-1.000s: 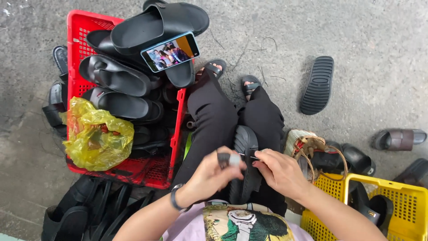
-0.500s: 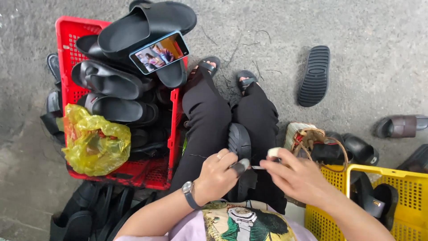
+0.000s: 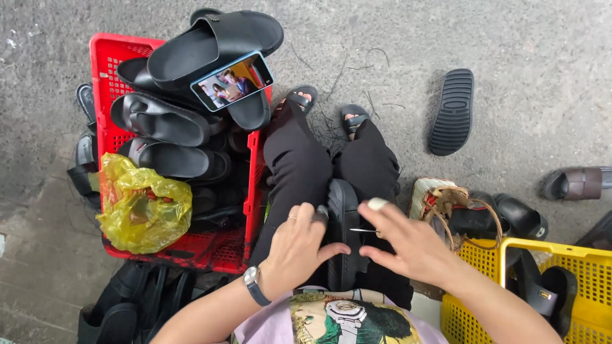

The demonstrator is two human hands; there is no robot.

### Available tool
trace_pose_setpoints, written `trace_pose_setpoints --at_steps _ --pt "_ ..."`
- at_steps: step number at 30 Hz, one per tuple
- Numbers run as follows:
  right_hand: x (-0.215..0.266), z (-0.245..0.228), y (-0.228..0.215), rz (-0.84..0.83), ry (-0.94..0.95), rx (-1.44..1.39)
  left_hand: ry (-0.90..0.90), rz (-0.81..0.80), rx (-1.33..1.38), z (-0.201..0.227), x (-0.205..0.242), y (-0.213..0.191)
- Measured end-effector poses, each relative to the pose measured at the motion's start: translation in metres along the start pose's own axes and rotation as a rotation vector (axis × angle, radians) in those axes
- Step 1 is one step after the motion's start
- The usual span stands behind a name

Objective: A person is hand-stitching the sole of a black sandal using a needle and thread while sitting on the floor.

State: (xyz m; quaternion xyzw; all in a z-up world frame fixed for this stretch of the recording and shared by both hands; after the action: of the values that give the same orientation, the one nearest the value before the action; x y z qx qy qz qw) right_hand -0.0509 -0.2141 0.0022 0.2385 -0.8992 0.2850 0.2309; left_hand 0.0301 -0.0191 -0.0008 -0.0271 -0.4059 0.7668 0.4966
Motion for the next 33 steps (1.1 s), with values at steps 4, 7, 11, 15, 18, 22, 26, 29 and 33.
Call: trace_pose_setpoints --at_steps 4,7,11,15,18,22,26,29,33 --pt "0.0 -0.005 0.003 0.222 -0.267 0.004 0.154 -0.008 0.651 -0.005 -0.007 -0.014" --pt "0.002 0.0 0.003 0.251 -0.246 -0.243 0.272 -0.198 1.199 -0.004 -0.027 -0.036" --pt "-0.011 0.0 -0.003 0.241 -0.315 -0.36 0.282 -0.08 0.89 -0.001 -0.071 -0.055" --pt "-0.031 0.008 0.002 0.318 -0.401 -0.412 0.11 0.197 1.602 -0.04 -0.117 -0.038" --pt "-0.02 0.008 -0.002 0.278 -0.374 -0.14 -0.014 0.22 1.599 -0.06 -0.099 -0.057" --pt "-0.01 0.001 -0.005 0.327 -0.37 0.478 -0.201 0.068 0.196 -0.081 -0.054 -0.083" --pt "-0.011 -0.002 -0.005 0.332 -0.365 0.65 -0.171 0.143 0.848 -0.052 -0.023 -0.059" --pt "-0.012 -0.009 -0.011 0.352 -0.371 0.684 0.283 0.173 0.216 -0.01 -0.017 -0.04" --pt "-0.013 -0.01 -0.014 0.334 -0.369 0.718 0.272 0.095 0.214 -0.011 -0.019 -0.019"
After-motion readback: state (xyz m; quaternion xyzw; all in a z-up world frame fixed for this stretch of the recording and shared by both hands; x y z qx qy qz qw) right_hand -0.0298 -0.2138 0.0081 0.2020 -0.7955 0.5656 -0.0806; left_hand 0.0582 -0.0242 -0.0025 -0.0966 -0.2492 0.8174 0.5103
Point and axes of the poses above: each hand's wrist, its own x-axis away from the middle knuckle, its own y-axis out of the palm, z = x × y, the point moved 3 cm from there along -x, towards the middle knuckle, and after that the axes turned 13 degrees about -z, right-handed, at the moved point
